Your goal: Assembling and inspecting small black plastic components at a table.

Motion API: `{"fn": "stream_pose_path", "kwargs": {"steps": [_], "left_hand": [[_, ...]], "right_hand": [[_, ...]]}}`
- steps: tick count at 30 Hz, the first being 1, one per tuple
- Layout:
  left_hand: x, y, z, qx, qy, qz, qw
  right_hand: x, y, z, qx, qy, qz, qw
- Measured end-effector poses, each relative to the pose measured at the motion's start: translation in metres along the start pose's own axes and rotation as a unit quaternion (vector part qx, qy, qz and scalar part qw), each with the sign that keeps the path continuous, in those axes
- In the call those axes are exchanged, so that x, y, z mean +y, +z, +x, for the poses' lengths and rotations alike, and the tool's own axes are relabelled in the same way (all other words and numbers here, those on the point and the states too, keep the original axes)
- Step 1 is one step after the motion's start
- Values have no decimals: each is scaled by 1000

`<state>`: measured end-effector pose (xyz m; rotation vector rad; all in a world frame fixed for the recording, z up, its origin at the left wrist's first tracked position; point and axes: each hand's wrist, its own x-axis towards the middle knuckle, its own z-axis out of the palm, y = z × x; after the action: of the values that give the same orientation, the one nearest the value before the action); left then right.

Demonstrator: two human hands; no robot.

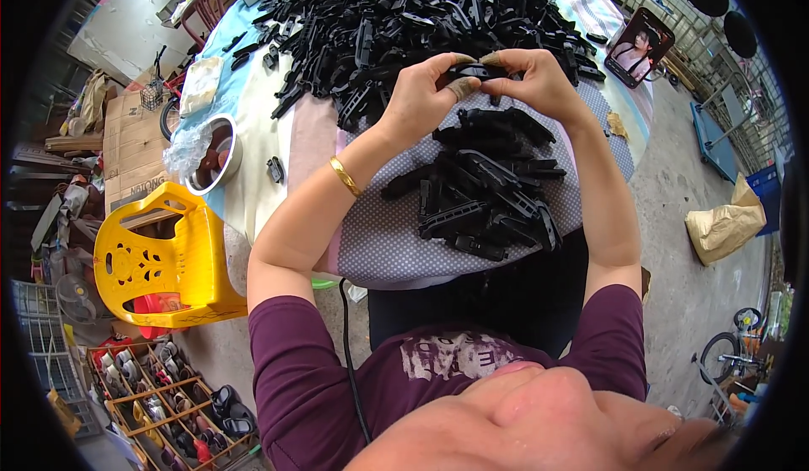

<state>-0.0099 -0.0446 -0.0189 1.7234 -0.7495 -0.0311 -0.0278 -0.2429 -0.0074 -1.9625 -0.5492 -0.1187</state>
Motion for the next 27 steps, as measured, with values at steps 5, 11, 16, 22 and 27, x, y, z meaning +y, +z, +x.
{"fn": "stream_pose_path", "kwargs": {"steps": [5,11,16,22,27], "left_hand": [[-15,7,-1,-120,-49,87,988],[-10,2,-1,-226,-46,95,968],[-2,13,-13,-293,-17,63,954],[6,22,-19,-321,-31,20,946],[15,28,-24,-335,-123,-44,933]], "right_hand": [[15,-35,4,142,112,-47,982],[18,7,3,67,99,-428,896],[15,-9,-2,27,65,-312,948],[25,-43,-7,102,129,-360,918],[21,-19,1,50,185,-539,820]]}}
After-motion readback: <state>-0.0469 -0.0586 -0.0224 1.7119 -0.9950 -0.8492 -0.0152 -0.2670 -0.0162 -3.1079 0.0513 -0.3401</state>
